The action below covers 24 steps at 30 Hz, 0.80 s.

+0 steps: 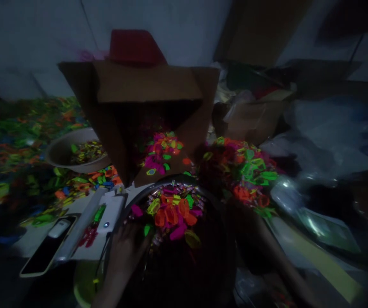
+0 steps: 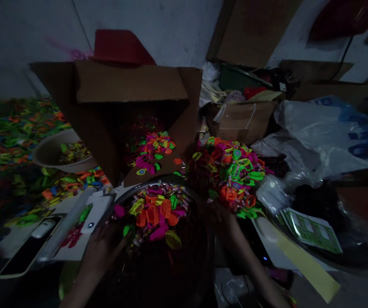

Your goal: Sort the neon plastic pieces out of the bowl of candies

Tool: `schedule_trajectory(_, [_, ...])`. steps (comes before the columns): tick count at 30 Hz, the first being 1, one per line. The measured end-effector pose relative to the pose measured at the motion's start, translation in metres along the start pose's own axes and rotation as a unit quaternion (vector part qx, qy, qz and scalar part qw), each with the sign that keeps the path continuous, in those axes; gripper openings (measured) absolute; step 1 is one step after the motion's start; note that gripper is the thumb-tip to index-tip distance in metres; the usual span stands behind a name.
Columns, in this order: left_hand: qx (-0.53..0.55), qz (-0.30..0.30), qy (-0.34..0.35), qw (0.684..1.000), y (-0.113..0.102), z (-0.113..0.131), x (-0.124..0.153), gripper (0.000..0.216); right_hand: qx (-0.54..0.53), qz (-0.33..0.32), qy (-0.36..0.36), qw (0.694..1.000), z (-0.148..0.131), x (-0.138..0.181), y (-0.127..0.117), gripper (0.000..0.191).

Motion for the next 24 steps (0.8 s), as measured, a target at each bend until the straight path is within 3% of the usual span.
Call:
schedule_trajectory(4, [0.122, 0.032, 0.015, 0.992, -0.029, 0.020, -0.005, 0.025, -0.037, -0.090, -0.013, 0.995, -0.021, 0.019, 0.049, 0.018])
schedule_trajectory(8, [0.166, 0.043, 0.076, 0.982, -0.063, 0.059, -0.009, 0.015, -0.062, -0.160, -0.024, 0.985, -0.042, 0.036, 0.075, 0.017])
schedule_trajectory(10, [0.159, 0.035, 0.114, 0.980, -0.074, 0.079, -0.010, 0.014, -0.065, -0.179, -0.042, 0.981, -0.054, 0.041, 0.081, 0.021])
schedule_trajectory(14, [0.111, 0.055, 0.173, 0.977, -0.086, 0.100, -0.006, 0.021, -0.076, -0.196, -0.146, 0.967, -0.087, 0.050, 0.081, 0.035])
schedule_trajectory(24, [0.075, 0.073, 0.201, 0.974, -0.086, 0.106, 0.002, 0.027, -0.049, -0.201, -0.247, 0.947, -0.109, 0.065, 0.083, 0.038])
Point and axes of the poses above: each hand's wrist, its own x-axis away from the middle knuckle, its own y-axis out of the palm, z = x × y, the point moved 10 cm from there along -x, towards the middle knuckle, and after that the axes turned 9 degrees about -x, right-handed, at the moved point
